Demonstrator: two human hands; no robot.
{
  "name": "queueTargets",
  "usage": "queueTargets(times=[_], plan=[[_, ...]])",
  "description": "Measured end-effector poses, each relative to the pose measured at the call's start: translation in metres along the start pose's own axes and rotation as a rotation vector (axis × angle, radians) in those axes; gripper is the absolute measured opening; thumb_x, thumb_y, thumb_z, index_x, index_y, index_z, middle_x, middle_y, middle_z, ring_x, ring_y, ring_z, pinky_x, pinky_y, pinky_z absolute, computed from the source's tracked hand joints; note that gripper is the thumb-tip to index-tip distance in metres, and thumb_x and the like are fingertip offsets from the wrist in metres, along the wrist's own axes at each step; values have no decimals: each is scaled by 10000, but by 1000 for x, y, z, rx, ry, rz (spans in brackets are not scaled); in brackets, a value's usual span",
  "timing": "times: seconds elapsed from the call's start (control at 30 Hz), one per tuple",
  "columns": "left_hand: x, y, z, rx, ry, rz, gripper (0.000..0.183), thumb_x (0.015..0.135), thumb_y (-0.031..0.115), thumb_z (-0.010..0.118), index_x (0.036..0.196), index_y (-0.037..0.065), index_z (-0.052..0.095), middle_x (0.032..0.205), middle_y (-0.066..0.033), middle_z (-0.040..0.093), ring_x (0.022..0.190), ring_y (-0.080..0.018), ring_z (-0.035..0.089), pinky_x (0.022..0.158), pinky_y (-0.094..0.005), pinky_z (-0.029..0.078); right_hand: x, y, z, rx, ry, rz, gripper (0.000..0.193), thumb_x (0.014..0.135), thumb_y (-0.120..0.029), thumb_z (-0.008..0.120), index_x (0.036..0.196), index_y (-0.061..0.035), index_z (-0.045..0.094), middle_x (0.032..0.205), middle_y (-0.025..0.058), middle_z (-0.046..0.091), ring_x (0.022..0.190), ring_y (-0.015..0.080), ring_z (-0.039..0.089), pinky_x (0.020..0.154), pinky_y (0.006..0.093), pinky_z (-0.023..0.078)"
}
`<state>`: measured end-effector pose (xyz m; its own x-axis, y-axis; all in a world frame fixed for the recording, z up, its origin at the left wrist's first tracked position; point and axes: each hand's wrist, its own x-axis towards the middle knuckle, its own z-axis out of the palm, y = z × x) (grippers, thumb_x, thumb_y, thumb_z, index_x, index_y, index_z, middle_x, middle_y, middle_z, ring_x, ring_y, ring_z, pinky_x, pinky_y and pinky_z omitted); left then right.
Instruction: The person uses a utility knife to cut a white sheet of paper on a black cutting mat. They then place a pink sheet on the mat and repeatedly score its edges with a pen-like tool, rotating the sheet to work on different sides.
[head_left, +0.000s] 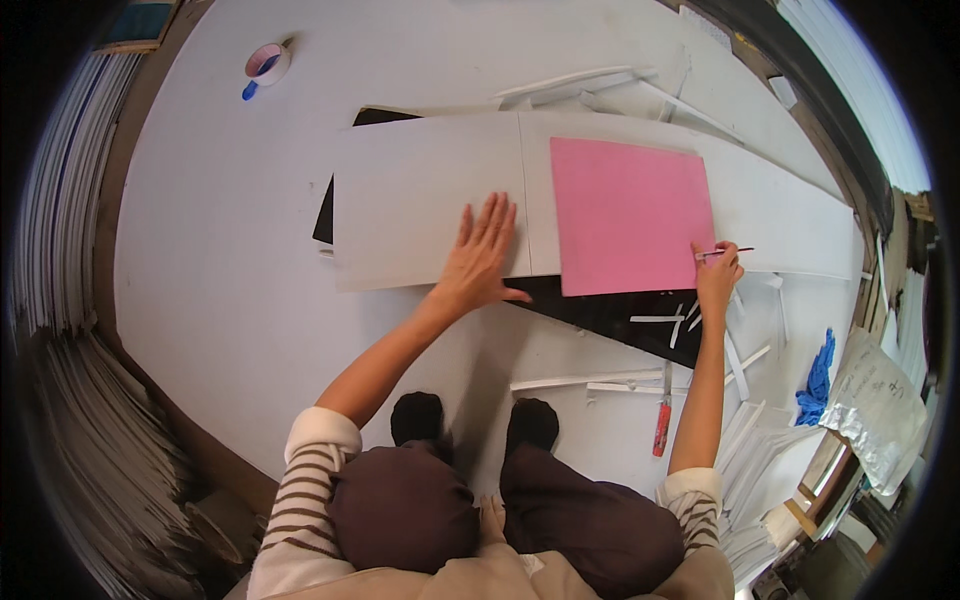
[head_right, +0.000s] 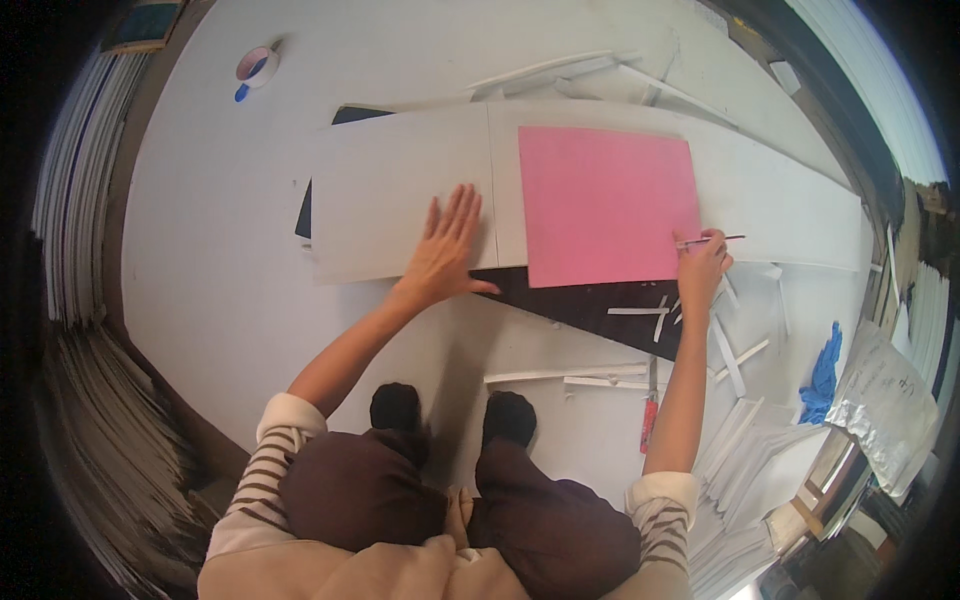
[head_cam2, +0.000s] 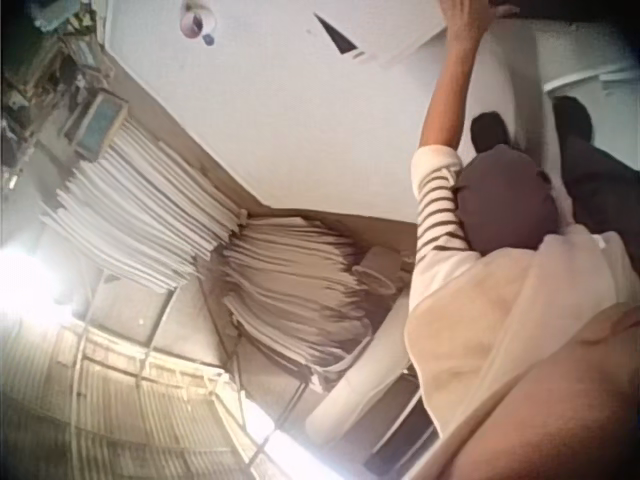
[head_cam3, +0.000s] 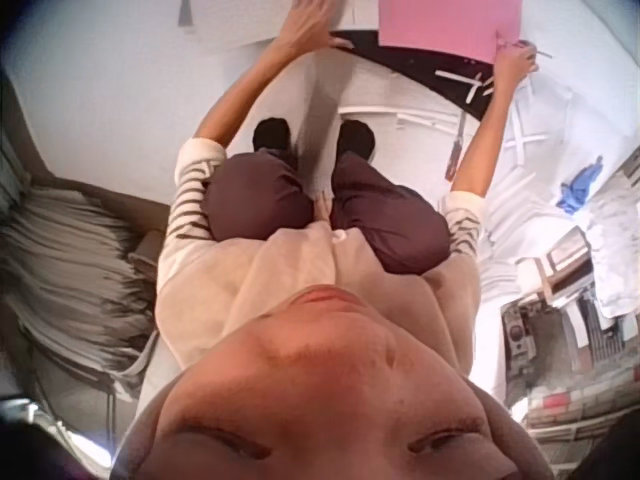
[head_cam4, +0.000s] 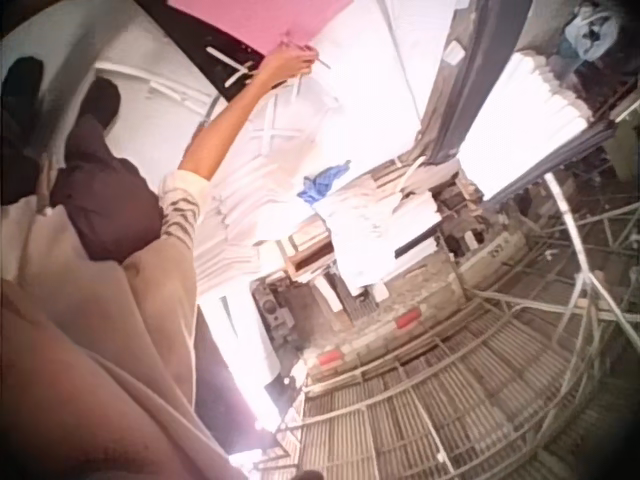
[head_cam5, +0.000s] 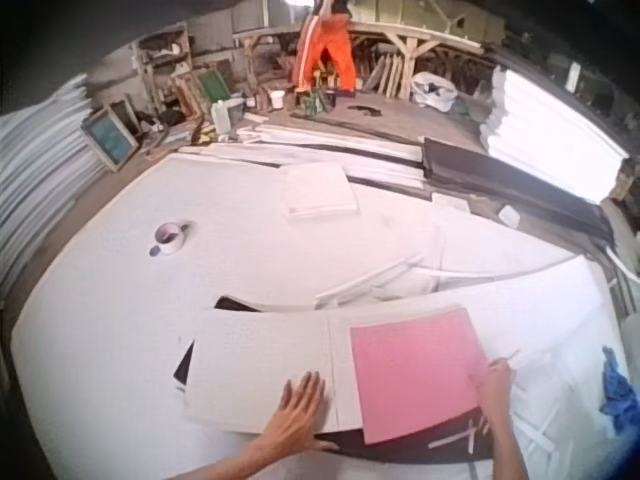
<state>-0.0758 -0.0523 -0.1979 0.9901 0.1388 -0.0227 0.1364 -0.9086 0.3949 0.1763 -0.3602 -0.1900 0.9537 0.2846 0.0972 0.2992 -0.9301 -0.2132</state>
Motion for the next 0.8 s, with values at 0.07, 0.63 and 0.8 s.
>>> queueTargets(times=[0.07, 0.63, 0.8], plan=[[-11, -13, -4, 63, 17, -14, 1168, 648, 615, 710, 1448, -64, 196, 1531, -193, 201, 1443, -294, 142, 1157, -519, 103, 8, 10, 6, 40, 29, -1, 568, 792, -407, 727, 1107, -22, 451, 1100, 200, 555, 1055, 359, 498, 928, 453, 346], [-131, -138, -69, 181, 6, -111, 894, 808, 554, 611, 1487, 113, 231, 1545, -41, 241, 1428, -195, 209, 1163, -502, 136, -70, -134, 11, 437, -229, -109, 491, 788, -226, 753, 1058, 17, 423, 1059, 215, 481, 995, 361, 480, 880, 448, 391], [-166, -164, -85, 82, 135, -232, 697, 831, 462, 637, 1406, 154, 391, 1455, -35, 366, 1371, -212, 297, 1126, -552, 173, -86, -185, 14, 325, -223, -376, 617, 768, -257, 766, 1195, 11, 409, 1096, 160, 482, 1066, 335, 427, 945, 451, 345]])
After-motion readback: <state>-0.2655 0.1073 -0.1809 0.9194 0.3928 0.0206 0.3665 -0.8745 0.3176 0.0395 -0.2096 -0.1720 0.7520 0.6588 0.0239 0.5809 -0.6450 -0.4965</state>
